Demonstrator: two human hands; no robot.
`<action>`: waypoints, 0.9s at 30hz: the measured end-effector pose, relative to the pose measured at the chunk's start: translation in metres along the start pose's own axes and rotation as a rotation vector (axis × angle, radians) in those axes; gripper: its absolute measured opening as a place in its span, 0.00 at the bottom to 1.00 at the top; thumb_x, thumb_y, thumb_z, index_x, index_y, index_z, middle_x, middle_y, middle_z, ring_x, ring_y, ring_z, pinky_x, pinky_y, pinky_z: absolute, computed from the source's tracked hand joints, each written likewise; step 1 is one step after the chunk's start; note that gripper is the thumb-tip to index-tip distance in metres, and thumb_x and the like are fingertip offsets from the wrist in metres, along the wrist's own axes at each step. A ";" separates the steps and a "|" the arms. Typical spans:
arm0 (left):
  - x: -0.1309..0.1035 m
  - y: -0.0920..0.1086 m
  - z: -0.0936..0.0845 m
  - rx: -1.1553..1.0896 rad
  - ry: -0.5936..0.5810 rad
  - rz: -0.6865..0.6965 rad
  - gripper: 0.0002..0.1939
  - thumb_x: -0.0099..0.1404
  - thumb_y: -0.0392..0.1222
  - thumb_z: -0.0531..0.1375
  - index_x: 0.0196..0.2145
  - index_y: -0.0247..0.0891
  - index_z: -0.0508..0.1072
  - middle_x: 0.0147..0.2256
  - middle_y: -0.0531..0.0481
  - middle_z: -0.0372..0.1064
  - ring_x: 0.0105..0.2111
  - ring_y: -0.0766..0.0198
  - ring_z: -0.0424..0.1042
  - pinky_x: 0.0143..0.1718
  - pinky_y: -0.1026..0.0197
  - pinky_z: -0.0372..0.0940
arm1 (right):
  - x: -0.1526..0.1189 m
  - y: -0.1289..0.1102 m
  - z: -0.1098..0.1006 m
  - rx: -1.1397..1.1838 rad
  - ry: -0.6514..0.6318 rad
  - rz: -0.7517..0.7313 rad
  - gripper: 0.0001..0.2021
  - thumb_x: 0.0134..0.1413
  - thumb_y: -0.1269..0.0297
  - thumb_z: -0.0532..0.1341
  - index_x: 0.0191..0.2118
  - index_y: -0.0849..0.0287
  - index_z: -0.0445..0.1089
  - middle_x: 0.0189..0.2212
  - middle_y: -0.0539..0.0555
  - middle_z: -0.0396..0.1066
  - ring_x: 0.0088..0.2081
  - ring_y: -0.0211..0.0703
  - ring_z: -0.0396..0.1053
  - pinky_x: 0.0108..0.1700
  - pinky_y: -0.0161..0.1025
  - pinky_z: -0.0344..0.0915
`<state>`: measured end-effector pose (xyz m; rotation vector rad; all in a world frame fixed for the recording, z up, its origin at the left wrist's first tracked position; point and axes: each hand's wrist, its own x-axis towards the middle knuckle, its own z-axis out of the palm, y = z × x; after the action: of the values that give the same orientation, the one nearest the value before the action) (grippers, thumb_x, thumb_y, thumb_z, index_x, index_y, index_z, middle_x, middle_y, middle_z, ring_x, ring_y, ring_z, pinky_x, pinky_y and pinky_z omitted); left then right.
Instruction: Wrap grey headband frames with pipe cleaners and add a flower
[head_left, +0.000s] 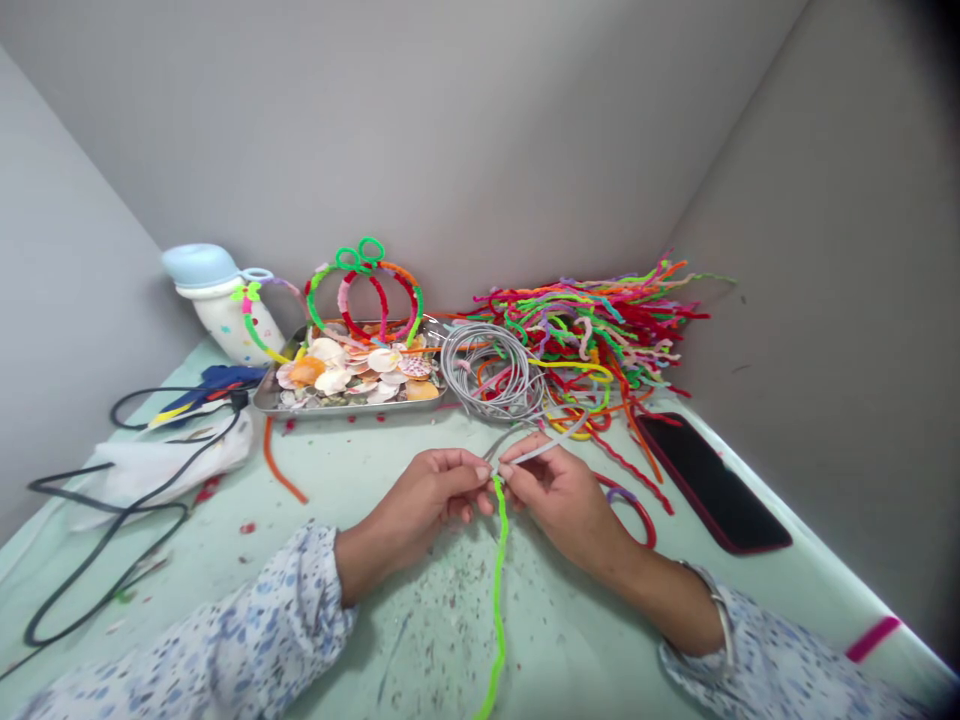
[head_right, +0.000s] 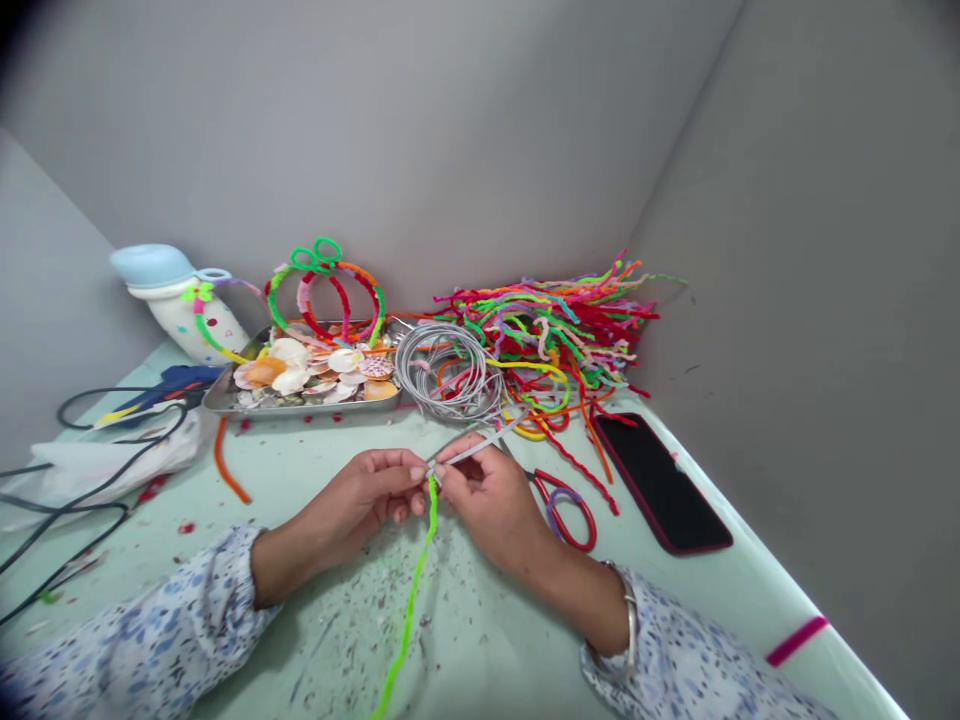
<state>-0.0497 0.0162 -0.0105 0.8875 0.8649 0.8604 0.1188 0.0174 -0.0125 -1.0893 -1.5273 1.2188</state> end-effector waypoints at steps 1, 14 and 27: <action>0.000 0.000 0.000 0.003 -0.004 -0.006 0.06 0.59 0.37 0.62 0.28 0.30 0.73 0.23 0.48 0.72 0.21 0.72 0.67 0.20 0.71 0.57 | 0.000 0.000 0.000 -0.001 -0.008 -0.001 0.03 0.53 0.66 0.60 0.35 0.58 0.66 0.23 0.45 0.65 0.24 0.35 0.65 0.27 0.33 0.62; 0.001 0.001 0.000 0.089 0.027 -0.028 0.07 0.57 0.39 0.62 0.27 0.31 0.74 0.23 0.48 0.72 0.21 0.71 0.67 0.21 0.70 0.56 | -0.001 0.003 -0.004 -0.007 -0.065 0.012 0.03 0.54 0.66 0.59 0.36 0.57 0.66 0.21 0.45 0.65 0.24 0.36 0.65 0.28 0.34 0.63; 0.000 0.002 0.007 0.206 0.139 0.047 0.05 0.56 0.37 0.61 0.24 0.33 0.71 0.19 0.51 0.71 0.19 0.70 0.66 0.21 0.68 0.57 | 0.000 0.002 -0.003 0.001 -0.051 0.035 0.04 0.54 0.65 0.59 0.36 0.58 0.66 0.22 0.46 0.65 0.25 0.36 0.65 0.28 0.34 0.62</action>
<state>-0.0444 0.0148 -0.0058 1.0394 1.0709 0.8924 0.1214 0.0185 -0.0137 -1.0959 -1.5519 1.2799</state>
